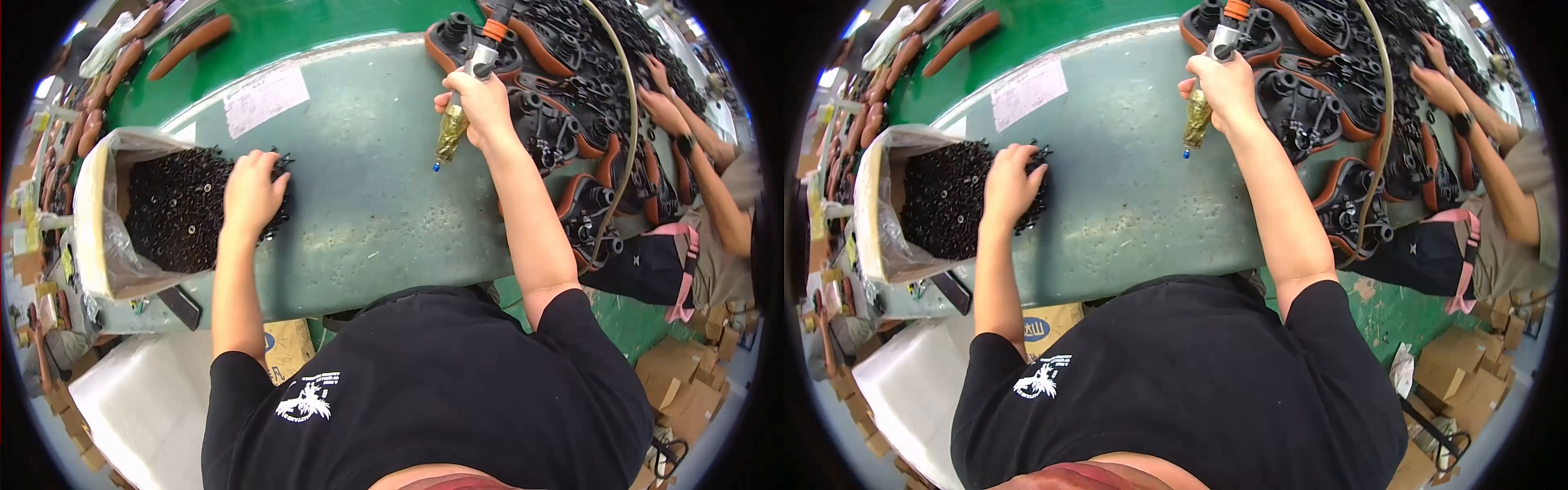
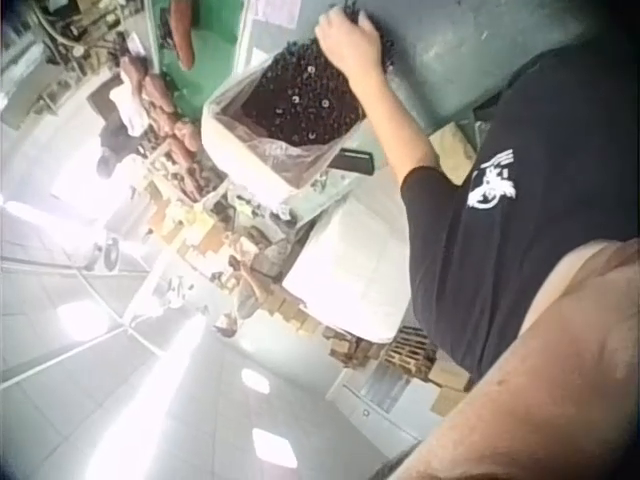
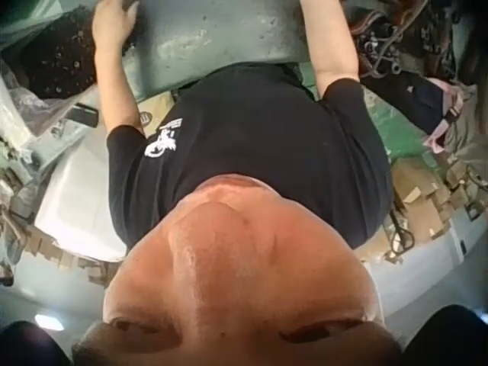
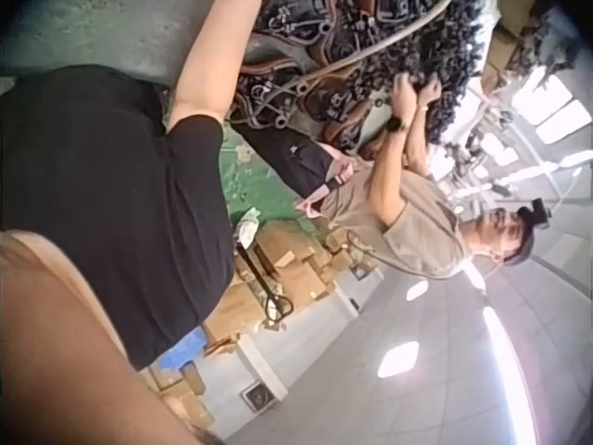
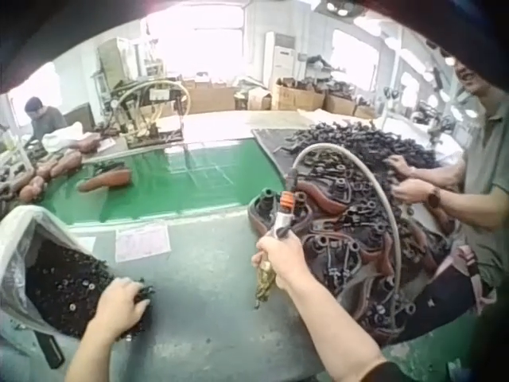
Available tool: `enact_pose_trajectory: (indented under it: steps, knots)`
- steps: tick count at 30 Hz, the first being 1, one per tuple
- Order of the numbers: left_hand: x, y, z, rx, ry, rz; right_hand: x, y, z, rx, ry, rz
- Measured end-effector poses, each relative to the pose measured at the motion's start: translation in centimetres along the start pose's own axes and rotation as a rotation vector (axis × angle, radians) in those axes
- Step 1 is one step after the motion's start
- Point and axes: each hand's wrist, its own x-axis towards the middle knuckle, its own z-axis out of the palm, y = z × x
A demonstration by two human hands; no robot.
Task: Assembling bicycle seats by attaching metal frames to plastic bases using a pneumatic screwdriver and screws.
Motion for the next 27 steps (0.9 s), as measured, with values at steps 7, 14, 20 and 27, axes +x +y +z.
enact_pose_trajectory:
  steps: [7, 14, 20, 27]
  knots:
    - [-1.3, -1.1, 2.3, -0.100, 0.097, -0.071, -7.1, 2.7, -0.9, -0.109, -0.275, 0.082]
    - [-2.3, 3.3, 1.9, -0.719, 0.214, -0.343, -18.3, -0.6, -3.9, -0.262, -0.457, 0.366]
    - [-5.9, 10.4, -0.7, -1.954, 0.053, -0.535, -17.6, -7.3, -5.3, 0.011, -0.574, 0.023]
    - [-7.2, 16.3, 0.0, -2.411, -0.218, -0.340, -16.1, -8.3, -0.8, 0.369, -0.890, -0.671]
